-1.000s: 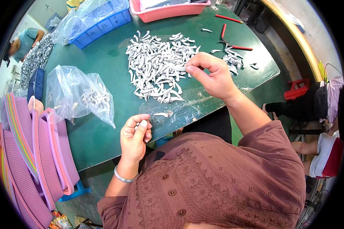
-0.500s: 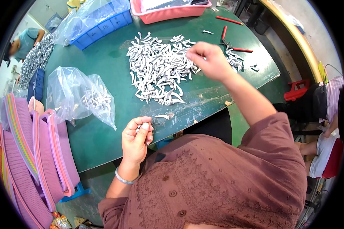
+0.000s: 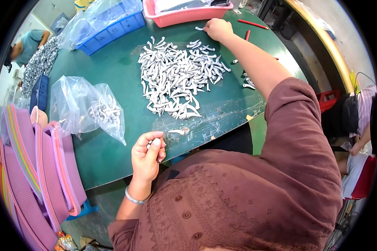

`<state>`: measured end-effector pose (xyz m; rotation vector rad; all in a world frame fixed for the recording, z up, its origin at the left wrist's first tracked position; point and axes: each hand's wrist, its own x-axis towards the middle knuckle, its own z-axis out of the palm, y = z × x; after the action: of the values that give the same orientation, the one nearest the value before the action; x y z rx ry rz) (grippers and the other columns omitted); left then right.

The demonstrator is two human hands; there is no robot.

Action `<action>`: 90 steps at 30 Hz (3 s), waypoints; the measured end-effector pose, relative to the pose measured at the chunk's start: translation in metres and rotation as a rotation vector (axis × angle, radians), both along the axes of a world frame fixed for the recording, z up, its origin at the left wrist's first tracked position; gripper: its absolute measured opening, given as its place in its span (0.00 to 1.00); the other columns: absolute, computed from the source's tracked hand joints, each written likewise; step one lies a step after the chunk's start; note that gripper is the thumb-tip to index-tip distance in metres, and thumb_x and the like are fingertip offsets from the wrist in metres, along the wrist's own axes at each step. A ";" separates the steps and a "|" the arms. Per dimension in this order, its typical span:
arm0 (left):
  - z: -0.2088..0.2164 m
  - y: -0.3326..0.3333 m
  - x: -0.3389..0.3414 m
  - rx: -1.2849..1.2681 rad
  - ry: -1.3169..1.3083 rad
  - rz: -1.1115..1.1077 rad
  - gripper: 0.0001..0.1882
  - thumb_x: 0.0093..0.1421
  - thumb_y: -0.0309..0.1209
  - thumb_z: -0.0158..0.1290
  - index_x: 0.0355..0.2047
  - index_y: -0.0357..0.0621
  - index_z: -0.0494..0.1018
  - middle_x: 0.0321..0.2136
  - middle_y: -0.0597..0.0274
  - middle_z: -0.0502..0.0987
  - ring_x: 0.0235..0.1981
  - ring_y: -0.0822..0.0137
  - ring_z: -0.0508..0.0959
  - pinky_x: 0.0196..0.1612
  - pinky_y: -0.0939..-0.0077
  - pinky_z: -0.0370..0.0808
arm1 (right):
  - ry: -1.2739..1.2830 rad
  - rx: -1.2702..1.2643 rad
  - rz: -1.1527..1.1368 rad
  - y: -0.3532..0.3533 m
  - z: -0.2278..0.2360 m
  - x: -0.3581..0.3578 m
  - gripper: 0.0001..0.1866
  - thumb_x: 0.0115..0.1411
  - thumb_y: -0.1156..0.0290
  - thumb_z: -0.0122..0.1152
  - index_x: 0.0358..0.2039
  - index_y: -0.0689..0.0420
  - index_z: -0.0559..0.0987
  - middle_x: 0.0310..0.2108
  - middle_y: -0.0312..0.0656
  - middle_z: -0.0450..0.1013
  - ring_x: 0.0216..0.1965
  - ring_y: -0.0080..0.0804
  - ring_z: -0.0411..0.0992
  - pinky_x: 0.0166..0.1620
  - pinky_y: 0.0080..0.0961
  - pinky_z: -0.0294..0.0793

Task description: The person picks up small white plastic clips from a pile and snaps them onto thin plastic strips at a workstation. They handle the items one by one, occasionally reaching for new pieces and placing completed assemblies into a blue bin.

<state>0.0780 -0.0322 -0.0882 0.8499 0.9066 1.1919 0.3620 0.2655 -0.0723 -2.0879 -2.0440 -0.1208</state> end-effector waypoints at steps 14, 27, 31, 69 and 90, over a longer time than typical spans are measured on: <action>0.005 0.004 0.003 -0.111 -0.013 0.012 0.07 0.57 0.25 0.43 0.36 0.37 0.67 0.23 0.64 0.67 0.16 0.80 0.62 0.17 0.89 0.58 | 0.459 0.024 0.785 -0.170 0.041 -0.038 0.05 0.49 0.73 0.55 0.25 0.62 0.74 0.22 0.41 0.68 0.25 0.31 0.68 0.29 0.23 0.67; 0.011 0.000 -0.003 -0.198 -0.038 0.023 0.07 0.55 0.26 0.47 0.34 0.37 0.69 0.22 0.67 0.69 0.16 0.82 0.64 0.17 0.90 0.58 | 0.431 0.008 0.872 -0.256 -0.006 -0.097 0.05 0.45 0.72 0.55 0.25 0.58 0.73 0.23 0.40 0.65 0.29 0.38 0.64 0.32 0.31 0.63; 0.017 0.001 -0.003 -0.231 0.095 -0.061 0.06 0.54 0.27 0.50 0.32 0.39 0.70 0.21 0.70 0.69 0.15 0.83 0.64 0.17 0.92 0.59 | 0.791 -0.146 0.970 -0.249 0.002 -0.097 0.08 0.46 0.77 0.54 0.30 0.60 0.73 0.26 0.41 0.69 0.30 0.41 0.68 0.33 0.30 0.68; 0.008 -0.008 0.008 0.086 0.130 0.151 0.08 0.51 0.24 0.53 0.34 0.38 0.72 0.20 0.73 0.69 0.17 0.86 0.63 0.18 0.94 0.59 | 1.369 -0.360 0.663 -0.260 -0.006 -0.113 0.05 0.49 0.80 0.54 0.28 0.61 0.75 0.25 0.34 0.70 0.27 0.16 0.66 0.31 0.14 0.66; 0.009 -0.007 0.004 -0.047 0.021 0.108 0.12 0.54 0.24 0.49 0.40 0.37 0.69 0.25 0.63 0.73 0.16 0.81 0.63 0.17 0.91 0.59 | 1.329 -0.304 0.707 -0.262 -0.004 -0.111 0.14 0.50 0.82 0.53 0.39 0.63 0.69 0.34 0.36 0.68 0.36 0.20 0.66 0.41 0.16 0.66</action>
<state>0.0825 -0.0393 -0.0796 0.7849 1.0046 1.2514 0.2506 0.0037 -0.0765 -0.8252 -1.6790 1.3274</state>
